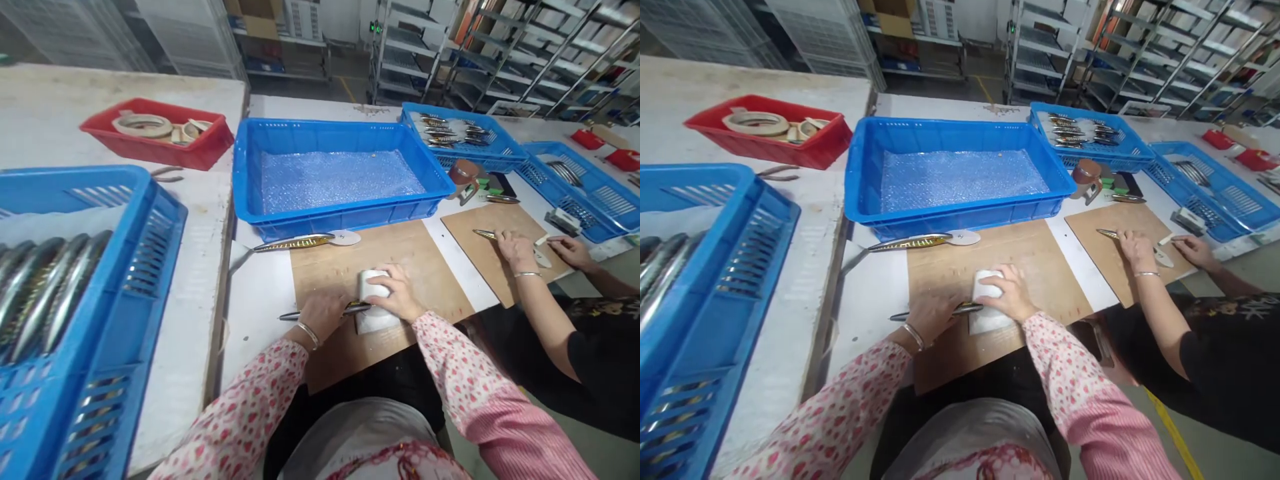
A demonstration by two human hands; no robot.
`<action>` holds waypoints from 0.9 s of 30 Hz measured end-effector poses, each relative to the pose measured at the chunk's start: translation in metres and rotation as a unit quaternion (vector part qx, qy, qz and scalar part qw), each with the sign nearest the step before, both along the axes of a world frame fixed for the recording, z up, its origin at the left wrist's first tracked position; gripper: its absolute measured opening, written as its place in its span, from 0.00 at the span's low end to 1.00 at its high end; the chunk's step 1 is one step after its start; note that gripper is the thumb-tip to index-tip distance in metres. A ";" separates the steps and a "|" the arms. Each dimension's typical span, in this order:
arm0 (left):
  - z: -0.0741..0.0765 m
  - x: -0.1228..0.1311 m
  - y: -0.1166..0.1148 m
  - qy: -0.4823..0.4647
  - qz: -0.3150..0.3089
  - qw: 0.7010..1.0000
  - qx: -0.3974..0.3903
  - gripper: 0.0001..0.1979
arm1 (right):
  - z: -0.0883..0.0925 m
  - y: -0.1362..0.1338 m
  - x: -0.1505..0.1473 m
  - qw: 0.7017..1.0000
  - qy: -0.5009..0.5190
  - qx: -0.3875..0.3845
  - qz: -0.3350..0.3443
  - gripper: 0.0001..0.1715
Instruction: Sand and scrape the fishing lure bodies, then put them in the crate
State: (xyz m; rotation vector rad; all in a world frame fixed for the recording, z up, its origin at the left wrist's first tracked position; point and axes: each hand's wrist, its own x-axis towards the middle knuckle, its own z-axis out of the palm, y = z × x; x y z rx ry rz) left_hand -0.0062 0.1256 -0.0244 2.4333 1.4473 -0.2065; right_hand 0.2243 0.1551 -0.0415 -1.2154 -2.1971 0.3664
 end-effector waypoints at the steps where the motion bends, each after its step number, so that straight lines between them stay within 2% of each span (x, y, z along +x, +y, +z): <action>1: 0.000 0.000 0.000 -0.002 0.001 1.000 -0.003 0.13 | 0.000 0.000 -0.007 1.000 -0.002 -0.008 0.009 0.21; 3: 0.000 0.000 -0.001 -0.005 0.002 1.000 -0.015 0.13 | 0.001 -0.002 -0.008 1.000 -0.002 -0.013 0.015 0.22; 8: 0.000 0.002 0.001 0.001 0.002 0.999 -0.034 0.12 | 0.003 -0.007 0.020 1.000 -0.009 -0.009 -0.019 0.17; 13: 0.003 0.001 0.000 -0.001 0.001 1.000 -0.021 0.12 | 0.006 -0.007 0.000 0.999 -0.044 -0.025 -0.013 0.20; 18: 0.004 0.001 0.000 0.004 0.001 0.999 -0.032 0.13 | 0.007 -0.010 0.020 0.999 -0.032 -0.022 -0.031 0.17; 24: 0.004 0.002 -0.002 0.018 0.013 0.999 -0.024 0.15 | 0.010 -0.009 0.000 0.999 -0.045 -0.018 -0.012 0.22; 27: 0.004 0.002 -0.003 0.020 0.010 0.999 -0.028 0.14 | 0.009 -0.011 0.011 0.999 -0.024 -0.013 -0.019 0.19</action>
